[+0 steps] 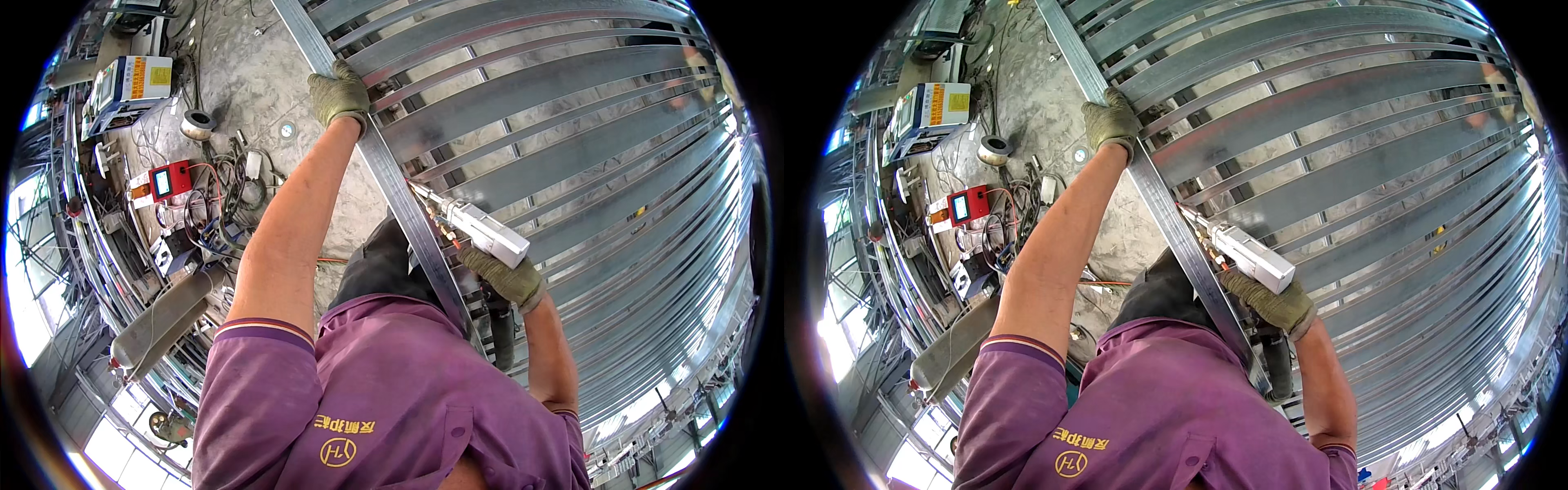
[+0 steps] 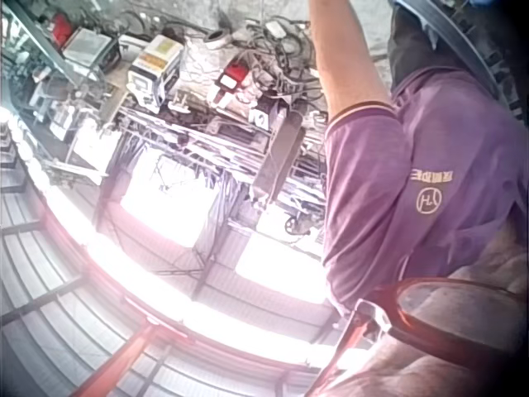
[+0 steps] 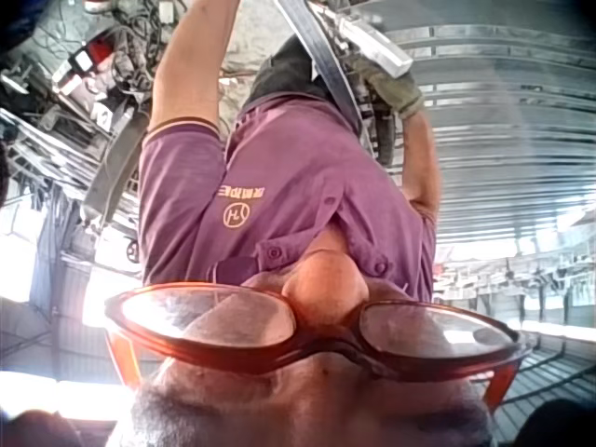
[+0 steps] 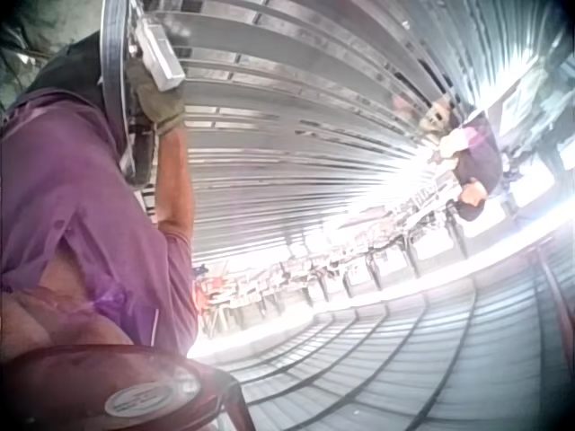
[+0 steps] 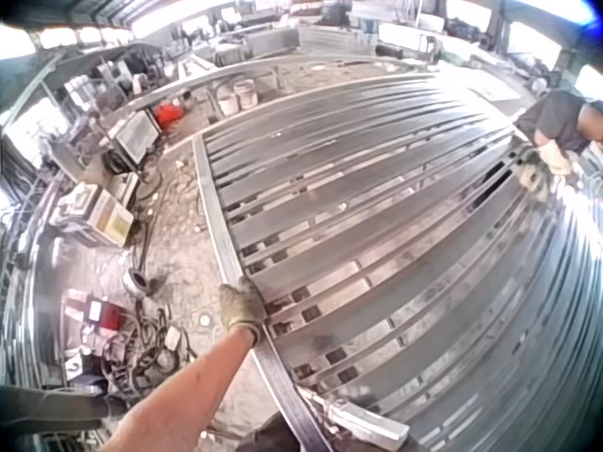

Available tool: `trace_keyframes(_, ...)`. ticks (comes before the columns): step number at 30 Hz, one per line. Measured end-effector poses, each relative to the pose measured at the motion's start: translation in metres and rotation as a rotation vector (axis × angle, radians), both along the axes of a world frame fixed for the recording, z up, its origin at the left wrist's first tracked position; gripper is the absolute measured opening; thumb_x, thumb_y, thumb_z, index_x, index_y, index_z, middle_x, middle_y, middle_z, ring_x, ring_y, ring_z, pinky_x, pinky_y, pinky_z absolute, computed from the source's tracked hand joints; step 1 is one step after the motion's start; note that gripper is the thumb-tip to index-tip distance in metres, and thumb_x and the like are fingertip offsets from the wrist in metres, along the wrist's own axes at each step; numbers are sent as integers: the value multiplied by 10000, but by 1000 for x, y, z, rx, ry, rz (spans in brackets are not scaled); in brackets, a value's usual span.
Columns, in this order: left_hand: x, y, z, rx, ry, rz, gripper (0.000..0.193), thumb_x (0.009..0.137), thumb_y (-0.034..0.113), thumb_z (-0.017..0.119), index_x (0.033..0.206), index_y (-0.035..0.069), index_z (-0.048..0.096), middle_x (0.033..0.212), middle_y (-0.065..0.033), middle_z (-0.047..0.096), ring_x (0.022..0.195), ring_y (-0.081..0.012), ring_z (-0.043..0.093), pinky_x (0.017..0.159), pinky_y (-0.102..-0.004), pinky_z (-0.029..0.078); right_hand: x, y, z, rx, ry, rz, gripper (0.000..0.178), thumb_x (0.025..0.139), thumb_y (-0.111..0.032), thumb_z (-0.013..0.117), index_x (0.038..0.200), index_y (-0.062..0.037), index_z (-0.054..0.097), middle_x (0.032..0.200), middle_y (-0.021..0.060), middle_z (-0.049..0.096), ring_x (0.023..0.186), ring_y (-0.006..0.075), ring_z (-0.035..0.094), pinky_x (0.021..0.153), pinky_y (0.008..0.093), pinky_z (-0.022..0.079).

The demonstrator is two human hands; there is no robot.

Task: The person welds a large metal gate frame using a handheld welding tool, moving along the seams to join metal bars. The person wears gloves and a purple shirt, and another worker is visible in the background.

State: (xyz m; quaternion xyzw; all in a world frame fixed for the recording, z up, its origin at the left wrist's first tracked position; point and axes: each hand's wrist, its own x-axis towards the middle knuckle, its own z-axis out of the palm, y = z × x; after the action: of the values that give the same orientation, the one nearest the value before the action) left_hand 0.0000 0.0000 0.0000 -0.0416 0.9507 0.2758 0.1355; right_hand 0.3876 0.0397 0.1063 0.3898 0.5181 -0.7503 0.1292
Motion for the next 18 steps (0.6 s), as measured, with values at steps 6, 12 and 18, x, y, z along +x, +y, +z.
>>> trace_keyframes(6,6,8,-6,27,-9,3,808,1035,551,516,1505,-103,454,1432,-344,612,1331,-476,608,1139,-497,470,8,2,-9,138,111,12,436,968,-262,847,1330,-61,711,918,-29,690,752,68,594,655,265,513)
trace_keyframes(12,7,9,-5,27,-1,9,794,1037,536,524,1502,-104,456,1432,-343,612,1326,-481,611,1138,-501,472,10,6,-12,112,110,50,511,954,-199,856,1402,-44,667,1234,59,754,1081,129,688,915,291,579)
trace_keyframes(18,7,9,-6,44,13,10,735,1037,523,537,1436,-93,499,1390,-336,638,1296,-486,629,1114,-510,487,10,5,-12,113,123,43,491,953,-189,853,1389,-48,675,1233,68,758,1089,139,700,917,304,587)
